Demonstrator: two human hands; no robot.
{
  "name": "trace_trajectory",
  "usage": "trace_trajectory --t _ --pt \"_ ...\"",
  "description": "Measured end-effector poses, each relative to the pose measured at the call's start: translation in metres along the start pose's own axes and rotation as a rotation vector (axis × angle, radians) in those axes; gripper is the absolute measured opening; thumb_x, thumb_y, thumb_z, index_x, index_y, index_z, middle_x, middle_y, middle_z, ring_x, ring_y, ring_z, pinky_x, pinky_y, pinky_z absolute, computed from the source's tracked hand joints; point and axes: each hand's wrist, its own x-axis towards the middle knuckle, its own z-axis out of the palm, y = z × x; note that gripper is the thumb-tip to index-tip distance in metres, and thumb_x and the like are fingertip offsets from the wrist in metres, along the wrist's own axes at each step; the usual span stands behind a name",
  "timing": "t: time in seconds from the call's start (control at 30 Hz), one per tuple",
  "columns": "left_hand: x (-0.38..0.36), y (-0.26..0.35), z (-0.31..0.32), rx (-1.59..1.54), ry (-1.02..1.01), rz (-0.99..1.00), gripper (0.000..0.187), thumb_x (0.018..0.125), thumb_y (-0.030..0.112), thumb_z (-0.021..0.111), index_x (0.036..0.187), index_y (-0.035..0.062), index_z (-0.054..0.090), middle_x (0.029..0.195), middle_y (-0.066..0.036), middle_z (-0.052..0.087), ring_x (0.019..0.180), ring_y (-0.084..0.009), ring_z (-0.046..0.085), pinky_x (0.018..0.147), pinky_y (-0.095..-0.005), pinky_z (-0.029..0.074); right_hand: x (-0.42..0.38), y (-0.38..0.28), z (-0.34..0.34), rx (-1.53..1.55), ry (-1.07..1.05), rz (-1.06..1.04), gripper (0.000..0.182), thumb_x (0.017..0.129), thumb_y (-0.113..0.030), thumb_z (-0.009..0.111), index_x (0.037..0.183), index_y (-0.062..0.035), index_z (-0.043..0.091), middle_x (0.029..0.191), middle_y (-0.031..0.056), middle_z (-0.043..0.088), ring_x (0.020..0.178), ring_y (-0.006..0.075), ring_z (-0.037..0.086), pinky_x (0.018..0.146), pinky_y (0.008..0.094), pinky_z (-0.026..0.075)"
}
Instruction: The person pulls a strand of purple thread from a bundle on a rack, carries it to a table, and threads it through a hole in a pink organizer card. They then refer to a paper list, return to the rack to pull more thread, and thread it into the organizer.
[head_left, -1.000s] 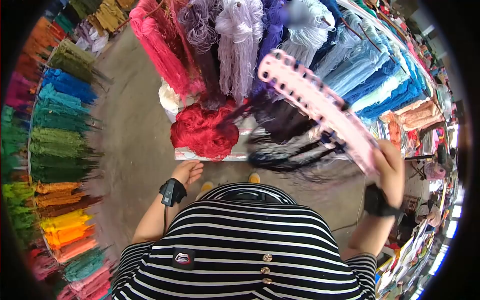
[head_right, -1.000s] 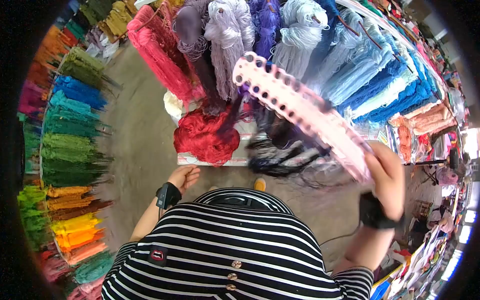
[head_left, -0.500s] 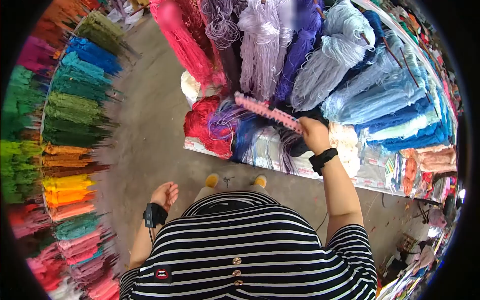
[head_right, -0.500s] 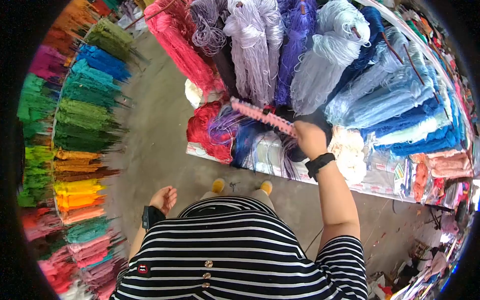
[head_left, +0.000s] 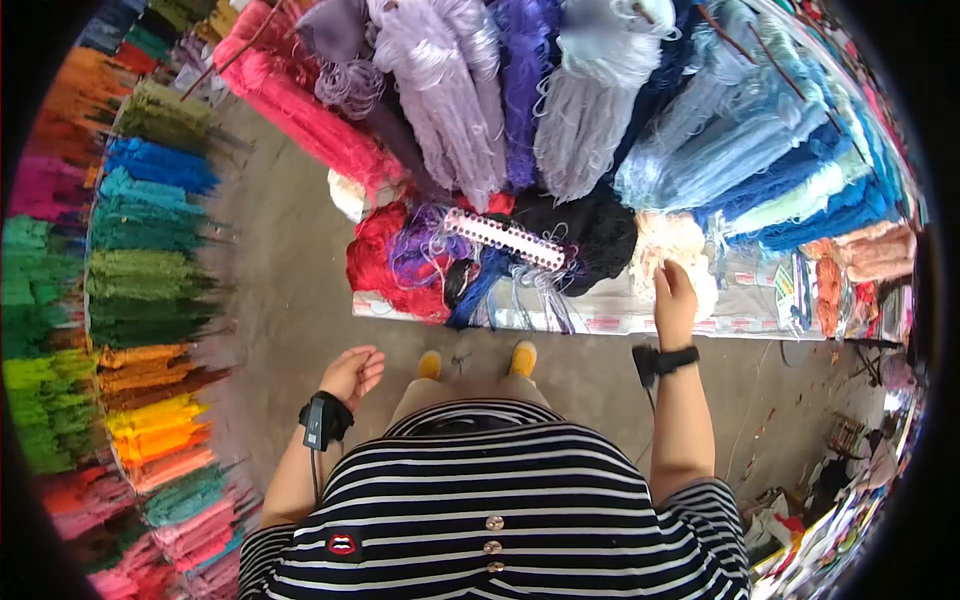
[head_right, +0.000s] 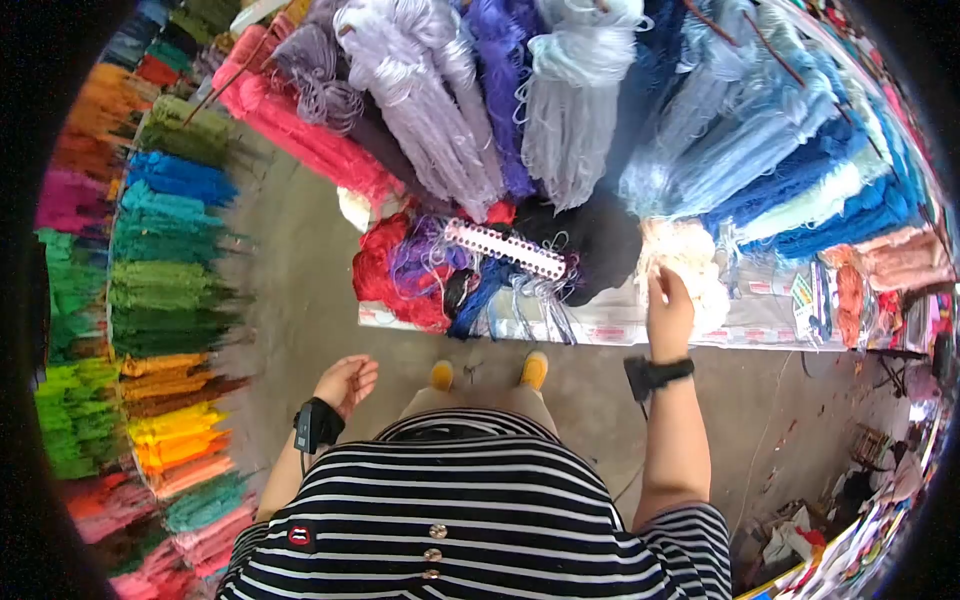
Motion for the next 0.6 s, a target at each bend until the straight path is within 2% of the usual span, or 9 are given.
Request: trace_trajectory --t 0.1,0.17,0.27,0.33,0.47,0.5,0.57,0.6 --pt "0.019 0.029 0.045 0.082 -0.137 0.064 0.022 0.097 0.017 0.048 0.116 0.0075 0.053 0.107 -0.007 0.065 0.09 -0.0154 0.063 0.08 -0.0303 0.051 -0.048 0.011 -0.06 0.059 0.179 0.076 0.027 0.091 -0.009 0.059 0.115 0.0038 0.059 0.106 0.0139 0.066 0.098 0.0189 0.063 0.087 0.0295 0.047" --pt "0.026 0.05 0.079 0.16 -0.247 0.116 0.023 0.097 0.017 0.05 0.117 0.0074 0.055 0.111 -0.008 0.064 0.093 -0.0154 0.062 0.081 -0.0294 0.05 -0.089 0.011 -0.095 0.066 0.281 0.172 0.028 0.092 -0.009 0.058 0.116 0.0053 0.059 0.109 0.0139 0.065 0.099 0.0174 0.061 0.089 0.0291 0.047" --pt "0.039 0.071 0.121 0.259 -0.379 0.181 0.022 0.097 0.018 0.051 0.114 0.0075 0.057 0.107 -0.007 0.066 0.092 -0.0144 0.062 0.081 -0.0278 0.05 -0.168 0.018 -0.128 0.214 0.487 0.292 0.028 0.092 -0.011 0.058 0.116 0.0038 0.059 0.107 0.0093 0.064 0.098 0.0163 0.06 0.088 0.0286 0.048" --pt "0.043 0.078 0.138 0.317 -0.467 0.205 0.021 0.097 0.019 0.051 0.114 0.0074 0.057 0.106 -0.007 0.066 0.09 -0.0139 0.063 0.08 -0.0272 0.05 -0.222 -0.012 -0.138 0.306 0.612 0.409 0.027 0.093 -0.014 0.058 0.114 0.0032 0.059 0.104 0.0077 0.063 0.093 0.0142 0.059 0.084 0.0268 0.048" --pt "0.054 0.074 0.161 0.404 -0.628 0.188 0.02 0.097 0.02 0.05 0.111 0.008 0.058 0.104 -0.006 0.067 0.089 -0.0128 0.062 0.078 -0.0262 0.05 -0.343 -0.026 -0.119 0.541 0.891 0.627 0.024 0.093 -0.015 0.058 0.111 0.0008 0.061 0.097 0.0054 0.064 0.084 0.0118 0.058 0.076 0.0243 0.048" --pt "0.06 0.066 0.162 0.43 -0.67 0.174 0.02 0.097 0.02 0.051 0.111 0.008 0.058 0.104 -0.006 0.067 0.088 -0.0127 0.062 0.078 -0.026 0.05 -0.364 -0.028 -0.108 0.556 0.895 0.687 0.023 0.093 -0.016 0.058 0.11 -0.0004 0.061 0.095 0.0046 0.064 0.08 0.0113 0.058 0.072 0.024 0.047" --pt "0.065 0.047 0.166 0.526 -0.671 0.127 0.022 0.096 0.023 0.051 0.111 0.0083 0.058 0.105 -0.007 0.066 0.091 -0.0152 0.062 0.08 -0.0302 0.049 -0.425 -0.043 -0.079 0.576 0.978 0.842 0.022 0.093 -0.017 0.059 0.11 -0.0028 0.062 0.09 0.0031 0.064 0.073 0.0103 0.057 0.063 0.0234 0.046" --pt "0.069 0.035 0.167 0.58 -0.699 0.122 0.026 0.096 0.026 0.051 0.114 0.0082 0.058 0.107 -0.009 0.065 0.093 -0.0192 0.061 0.084 -0.0343 0.049 -0.452 -0.055 -0.063 0.582 0.941 0.844 0.023 0.093 -0.017 0.059 0.11 -0.0028 0.062 0.091 0.0033 0.065 0.073 0.0108 0.057 0.063 0.0239 0.046"
